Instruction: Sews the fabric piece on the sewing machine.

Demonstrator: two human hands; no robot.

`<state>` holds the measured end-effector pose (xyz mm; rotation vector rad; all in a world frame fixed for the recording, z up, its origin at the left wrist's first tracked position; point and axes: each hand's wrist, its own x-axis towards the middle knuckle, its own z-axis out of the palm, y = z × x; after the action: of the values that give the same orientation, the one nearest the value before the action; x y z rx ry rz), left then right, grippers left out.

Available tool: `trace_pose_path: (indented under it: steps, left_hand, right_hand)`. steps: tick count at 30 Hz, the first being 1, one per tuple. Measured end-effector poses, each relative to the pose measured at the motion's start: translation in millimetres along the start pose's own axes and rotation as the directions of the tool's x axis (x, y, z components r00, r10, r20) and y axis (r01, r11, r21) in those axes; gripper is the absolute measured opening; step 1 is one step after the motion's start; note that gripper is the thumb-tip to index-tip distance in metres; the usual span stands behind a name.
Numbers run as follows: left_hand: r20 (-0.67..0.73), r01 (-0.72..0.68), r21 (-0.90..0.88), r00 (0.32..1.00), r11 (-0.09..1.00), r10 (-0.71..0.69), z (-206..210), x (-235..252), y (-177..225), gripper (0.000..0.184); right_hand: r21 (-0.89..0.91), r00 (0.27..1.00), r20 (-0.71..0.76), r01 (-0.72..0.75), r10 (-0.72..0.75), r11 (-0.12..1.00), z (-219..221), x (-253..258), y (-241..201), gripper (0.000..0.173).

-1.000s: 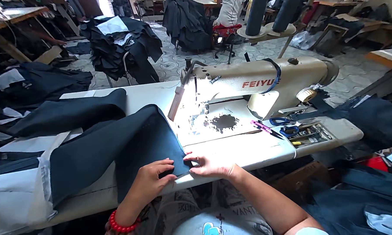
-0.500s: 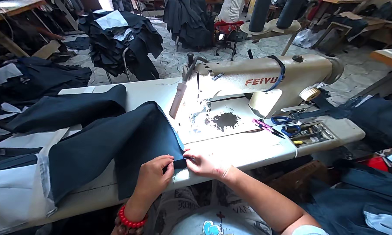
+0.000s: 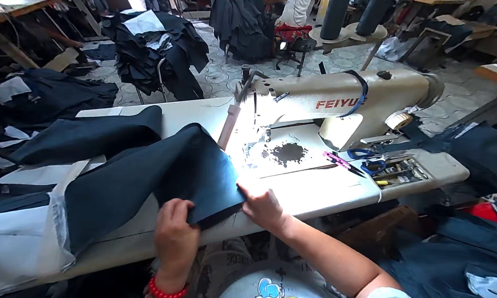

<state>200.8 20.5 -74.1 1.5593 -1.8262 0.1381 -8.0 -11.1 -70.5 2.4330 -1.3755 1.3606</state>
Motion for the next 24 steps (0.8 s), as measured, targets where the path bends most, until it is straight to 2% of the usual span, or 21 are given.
trace_pose_path:
  steps: [2,4,6,7,8,9,10,11,12,13,14,15,17,18,19,21,22,23,24]
  left_hand:
    - [-0.057,0.092,0.050,0.994,0.995,-0.089,-12,-7,-15,0.025]
    - [-0.136,0.173,0.022,0.976,0.985,-0.168,-18,-16,-23,0.026]
    - [-0.180,0.254,-0.123,0.945,0.959,-0.273,-19,-23,-23,0.024]
    - [-0.179,0.303,-0.258,0.918,0.917,-0.353,-19,-24,-22,0.022]
    - [-0.148,0.349,-0.439,0.881,0.828,-0.450,-19,-24,-19,0.019]
    - [-0.057,0.406,-0.631,0.826,0.662,-0.561,-22,-21,-14,0.016]
    - [0.099,0.475,-0.780,0.736,0.407,-0.669,-26,-16,-5,0.016]
    - [0.279,0.502,-0.858,0.631,0.107,-0.724,-33,-10,3,0.018]
    - [0.437,0.480,-0.861,0.534,-0.165,-0.724,-39,-3,10,0.021]
    - [0.552,0.444,-0.822,0.468,-0.356,-0.690,-45,3,15,0.026]
    - [0.624,0.412,-0.780,0.441,-0.472,-0.645,-49,7,19,0.032]
    - [0.666,0.395,-0.746,0.448,-0.536,-0.597,-52,8,21,0.037]
    - [0.700,0.398,-0.710,0.490,-0.581,-0.520,-52,7,21,0.042]
    - [0.709,0.416,-0.700,0.503,-0.580,-0.495,-52,7,21,0.042]
    - [0.720,0.436,-0.690,0.501,-0.578,-0.481,-50,7,21,0.043]
    - [0.751,0.473,-0.656,0.486,-0.588,-0.447,-50,8,21,0.044]
    - [0.762,0.494,-0.643,0.487,-0.586,-0.427,-51,8,21,0.043]
    - [0.764,0.511,-0.641,0.500,-0.573,-0.408,-51,7,21,0.041]
    - [0.749,0.512,-0.655,0.534,-0.555,-0.392,-49,6,19,0.037]
  right_hand:
    - [-0.008,1.000,-0.023,-0.019,0.019,1.000,-4,-2,6,0.036]
    - [-0.003,0.998,-0.060,-0.003,0.003,1.000,-1,-4,6,0.032]
    - [0.033,0.996,-0.089,0.031,-0.028,0.999,5,-8,2,0.025]
    - [0.059,0.995,-0.094,0.040,-0.034,0.997,8,-9,0,0.023]
    - [0.084,0.994,-0.106,0.049,-0.040,0.995,10,-10,-2,0.021]
    - [0.106,0.992,-0.122,0.055,-0.042,0.993,12,-11,-3,0.019]
    - [0.133,0.989,-0.141,0.056,-0.037,0.990,13,-11,-4,0.017]
    - [0.170,0.987,-0.158,0.048,-0.021,0.984,14,-12,-6,0.018]
    - [0.223,0.988,-0.155,0.022,0.013,0.975,14,-13,-7,0.019]
    - [0.300,0.988,-0.139,-0.021,0.066,0.954,13,-14,-8,0.020]
    - [0.400,0.984,-0.110,-0.086,0.141,0.913,13,-15,-8,0.020]
    - [0.504,0.969,-0.072,-0.168,0.235,0.847,13,-15,-9,0.019]
    - [0.679,0.890,0.067,-0.372,0.451,0.633,9,-11,-14,0.014]
    - [0.741,0.810,0.192,-0.490,0.554,0.459,3,-5,-17,0.014]
    - [0.780,0.702,0.333,-0.580,0.629,0.235,-4,2,-20,0.016]
    - [0.769,0.508,0.578,-0.602,0.638,-0.217,-18,14,-21,0.021]
    - [0.716,0.435,0.675,-0.579,0.596,-0.390,-24,17,-19,0.024]
    - [0.652,0.410,0.755,-0.557,0.512,-0.515,-28,17,-15,0.029]
    - [0.595,0.413,0.804,-0.544,0.428,-0.592,-30,15,-11,0.035]
